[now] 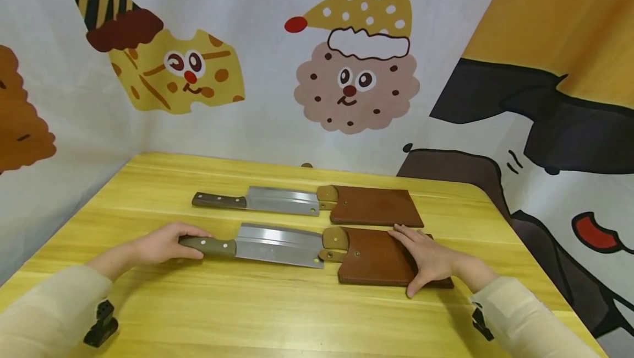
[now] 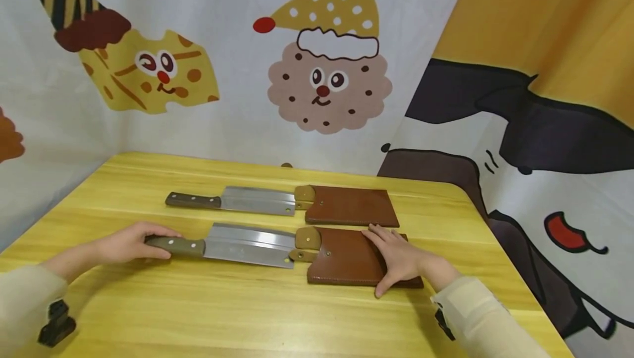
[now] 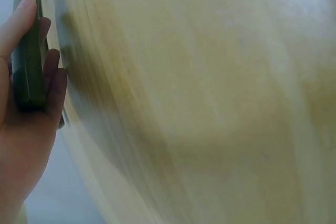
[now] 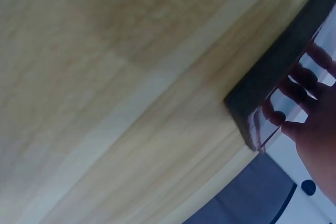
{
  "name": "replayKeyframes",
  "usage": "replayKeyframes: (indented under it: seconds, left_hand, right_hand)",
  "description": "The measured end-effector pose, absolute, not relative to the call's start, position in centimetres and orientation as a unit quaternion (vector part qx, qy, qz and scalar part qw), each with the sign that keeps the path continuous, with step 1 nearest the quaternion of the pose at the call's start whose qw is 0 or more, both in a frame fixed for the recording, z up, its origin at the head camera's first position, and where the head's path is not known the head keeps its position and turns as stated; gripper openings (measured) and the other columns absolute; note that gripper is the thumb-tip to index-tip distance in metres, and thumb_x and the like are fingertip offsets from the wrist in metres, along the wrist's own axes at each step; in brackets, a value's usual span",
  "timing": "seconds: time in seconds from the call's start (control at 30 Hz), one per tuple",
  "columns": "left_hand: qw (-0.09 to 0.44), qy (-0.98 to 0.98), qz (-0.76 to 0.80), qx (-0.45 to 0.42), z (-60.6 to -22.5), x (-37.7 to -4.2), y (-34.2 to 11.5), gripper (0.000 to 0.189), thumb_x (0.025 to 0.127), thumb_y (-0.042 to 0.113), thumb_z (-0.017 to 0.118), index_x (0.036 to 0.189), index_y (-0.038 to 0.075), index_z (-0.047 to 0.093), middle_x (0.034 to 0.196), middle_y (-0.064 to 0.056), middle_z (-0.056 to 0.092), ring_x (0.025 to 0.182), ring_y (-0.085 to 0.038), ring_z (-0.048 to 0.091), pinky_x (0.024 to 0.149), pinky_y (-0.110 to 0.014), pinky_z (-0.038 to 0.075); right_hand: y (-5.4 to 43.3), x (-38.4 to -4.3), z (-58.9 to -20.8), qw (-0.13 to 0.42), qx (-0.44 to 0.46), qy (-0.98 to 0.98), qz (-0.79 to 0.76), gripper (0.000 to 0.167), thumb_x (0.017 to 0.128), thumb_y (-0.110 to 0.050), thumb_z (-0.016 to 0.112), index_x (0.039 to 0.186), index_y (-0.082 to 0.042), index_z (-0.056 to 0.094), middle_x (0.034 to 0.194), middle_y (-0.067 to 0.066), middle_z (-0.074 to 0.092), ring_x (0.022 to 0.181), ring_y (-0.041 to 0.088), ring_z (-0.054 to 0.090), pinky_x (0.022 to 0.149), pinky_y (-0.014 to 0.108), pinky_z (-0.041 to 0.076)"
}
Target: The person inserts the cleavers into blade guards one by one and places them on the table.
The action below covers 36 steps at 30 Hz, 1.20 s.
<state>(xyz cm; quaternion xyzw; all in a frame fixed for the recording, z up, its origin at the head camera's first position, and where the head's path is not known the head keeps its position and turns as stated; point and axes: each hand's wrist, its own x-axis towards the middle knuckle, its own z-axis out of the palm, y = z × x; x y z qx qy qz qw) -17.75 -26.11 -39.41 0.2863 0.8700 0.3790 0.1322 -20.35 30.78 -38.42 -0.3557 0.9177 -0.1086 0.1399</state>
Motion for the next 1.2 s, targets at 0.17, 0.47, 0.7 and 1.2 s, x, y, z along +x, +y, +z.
replayKeyframes:
  seconds: [0.17,0.47,0.7,1.2]
  left_hand:
    - [0.121,0.868,0.381,0.294,-39.6,-17.8,-26.0,0.046,0.084,0.025,0.069,0.118,-0.005,0.062,0.115,-0.023,0.063,0.088,0.007,0.054,0.07,-0.019,0.047]
    - [0.125,0.874,0.39,0.263,-39.2,-17.5,-25.6,0.049,0.086,0.029,0.066,0.124,-0.002,0.059,0.124,-0.022,0.059,0.101,0.0,0.058,0.077,-0.021,0.05]
    - [0.1,0.89,0.369,0.249,-38.1,-17.4,-25.4,0.048,0.085,0.028,0.067,0.124,0.001,0.059,0.126,-0.019,0.059,0.113,-0.024,0.057,0.083,-0.022,0.05]
    - [0.083,0.894,0.374,0.231,-35.4,-17.4,-25.7,0.048,0.085,0.025,0.068,0.126,0.002,0.058,0.127,-0.019,0.058,0.114,-0.021,0.057,0.081,-0.024,0.051]
  right_hand:
    - [30.4,-20.2,-38.4,0.134,-0.35,0.922,-0.094,0.125,0.057,-0.068,0.076,0.148,-0.004,0.018,0.145,0.028,0.026,0.131,0.049,0.029,0.095,0.069,0.03]
    - [30.6,-19.8,-38.4,0.133,-0.332,0.927,-0.113,0.114,0.061,-0.061,0.078,0.15,-0.014,0.024,0.139,0.024,0.031,0.123,0.043,0.036,0.086,0.062,0.039]
    - [31.1,-19.7,-37.8,0.108,-0.333,0.928,-0.125,0.114,0.061,-0.057,0.079,0.149,-0.011,0.024,0.136,0.024,0.031,0.122,0.044,0.035,0.084,0.06,0.041]
    - [31.3,-19.5,-36.7,0.106,-0.319,0.936,-0.101,0.113,0.061,-0.058,0.079,0.149,-0.011,0.026,0.136,0.025,0.033,0.122,0.046,0.036,0.084,0.06,0.042]
